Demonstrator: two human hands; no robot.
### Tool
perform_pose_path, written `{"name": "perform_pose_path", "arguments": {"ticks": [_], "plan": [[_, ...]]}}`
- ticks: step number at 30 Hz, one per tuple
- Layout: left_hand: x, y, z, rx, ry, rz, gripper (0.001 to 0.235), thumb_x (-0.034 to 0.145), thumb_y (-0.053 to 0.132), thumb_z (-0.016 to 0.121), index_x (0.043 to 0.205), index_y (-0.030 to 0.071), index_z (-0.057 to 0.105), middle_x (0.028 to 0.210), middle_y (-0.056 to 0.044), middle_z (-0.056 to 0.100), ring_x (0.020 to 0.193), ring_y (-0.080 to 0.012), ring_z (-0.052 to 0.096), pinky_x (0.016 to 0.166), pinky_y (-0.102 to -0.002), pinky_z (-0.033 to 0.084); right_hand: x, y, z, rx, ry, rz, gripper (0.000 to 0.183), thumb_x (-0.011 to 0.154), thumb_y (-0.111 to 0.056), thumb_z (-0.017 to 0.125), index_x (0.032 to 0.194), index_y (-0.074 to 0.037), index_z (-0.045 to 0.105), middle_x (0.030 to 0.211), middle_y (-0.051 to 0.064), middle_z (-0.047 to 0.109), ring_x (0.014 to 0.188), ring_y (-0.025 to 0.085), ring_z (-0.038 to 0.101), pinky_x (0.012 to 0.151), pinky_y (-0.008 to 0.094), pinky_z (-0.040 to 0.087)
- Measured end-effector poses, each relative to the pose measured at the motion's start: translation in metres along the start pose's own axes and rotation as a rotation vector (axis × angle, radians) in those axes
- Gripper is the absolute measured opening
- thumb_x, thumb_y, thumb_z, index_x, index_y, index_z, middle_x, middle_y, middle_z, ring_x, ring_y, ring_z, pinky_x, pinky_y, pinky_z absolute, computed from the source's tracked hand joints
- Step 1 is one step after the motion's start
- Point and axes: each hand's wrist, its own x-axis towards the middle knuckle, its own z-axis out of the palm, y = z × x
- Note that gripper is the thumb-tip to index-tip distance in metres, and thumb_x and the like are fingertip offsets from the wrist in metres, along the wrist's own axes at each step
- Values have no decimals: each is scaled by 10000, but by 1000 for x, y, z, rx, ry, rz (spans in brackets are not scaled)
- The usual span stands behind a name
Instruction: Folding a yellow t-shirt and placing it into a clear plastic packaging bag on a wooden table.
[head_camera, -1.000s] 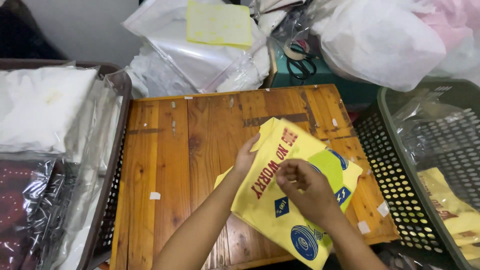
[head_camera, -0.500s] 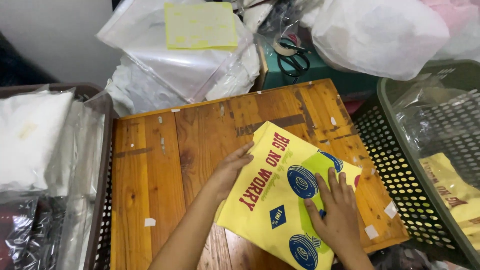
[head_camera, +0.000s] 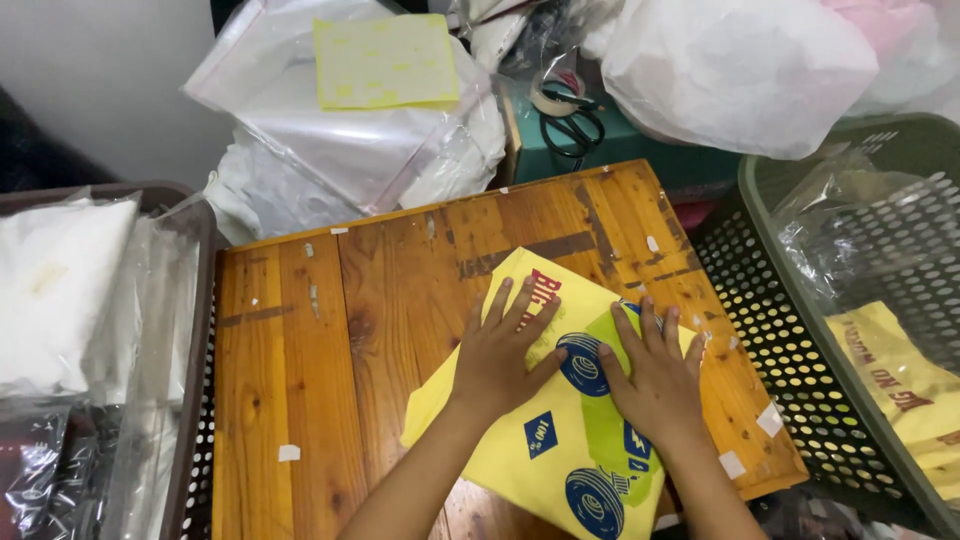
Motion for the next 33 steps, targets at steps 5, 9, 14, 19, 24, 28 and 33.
{"name": "perform_pose_path", "arguments": {"ticks": [5,9,14,19,24,28,33], "plan": [[-2,6,-6,40,-149,-180,747,742,594,430,1340,172,280,1411,-57,226,1306,-258,149,1057,-431,84,5,31,3,-110,-45,145,575,821,-579,271,1345,-343,239,1450,65,100,1334,308,-25,997,560,-100],[4,13,-7,33,-173,-234,704,785,529,414,1327,95,290,1406,-98,227,1310,-279,138,1056,-441,40,-1,45,9,-138,135,172,604,846,-580,256,1355,-255,281,1440,157,134,1337,338,-43,975,572,-137],[35,24,-1,77,133,169,436,864,332,358,1245,133,433,1327,-93,383,1247,-276,312,1007,-470,206,-2,22,10,-76,126,-331,507,847,-372,320,1289,-124,337,1357,138,271,1309,331,87,1006,552,15],[38,-6,17,-26,41,20,506,864,435,303,1254,133,416,1355,-102,310,1268,-249,244,1031,-445,120,0,37,6,-4,-21,-133,529,849,-448,192,1326,-232,270,1420,62,131,1317,285,11,994,535,-83],[-8,24,-6,8,342,239,436,872,272,438,1206,-5,407,1292,-164,408,1223,-339,367,1041,-499,237,-26,57,11,-132,181,-102,523,880,-436,202,1323,-172,289,1412,145,161,1316,354,18,995,566,-13],[-78,50,-7,243,21,159,571,878,414,293,1326,62,283,1404,-140,220,1312,-273,165,1068,-457,68,-69,48,26,-124,326,-683,634,779,-467,405,1318,-154,294,1427,150,176,1312,365,166,1030,559,127],[-110,21,-15,193,6,10,650,857,575,262,1359,161,251,1427,-56,184,1308,-245,163,1051,-451,40,-84,47,45,-388,250,-973,636,785,-602,278,1350,-317,209,1440,78,156,1315,263,166,1038,470,134]]}}
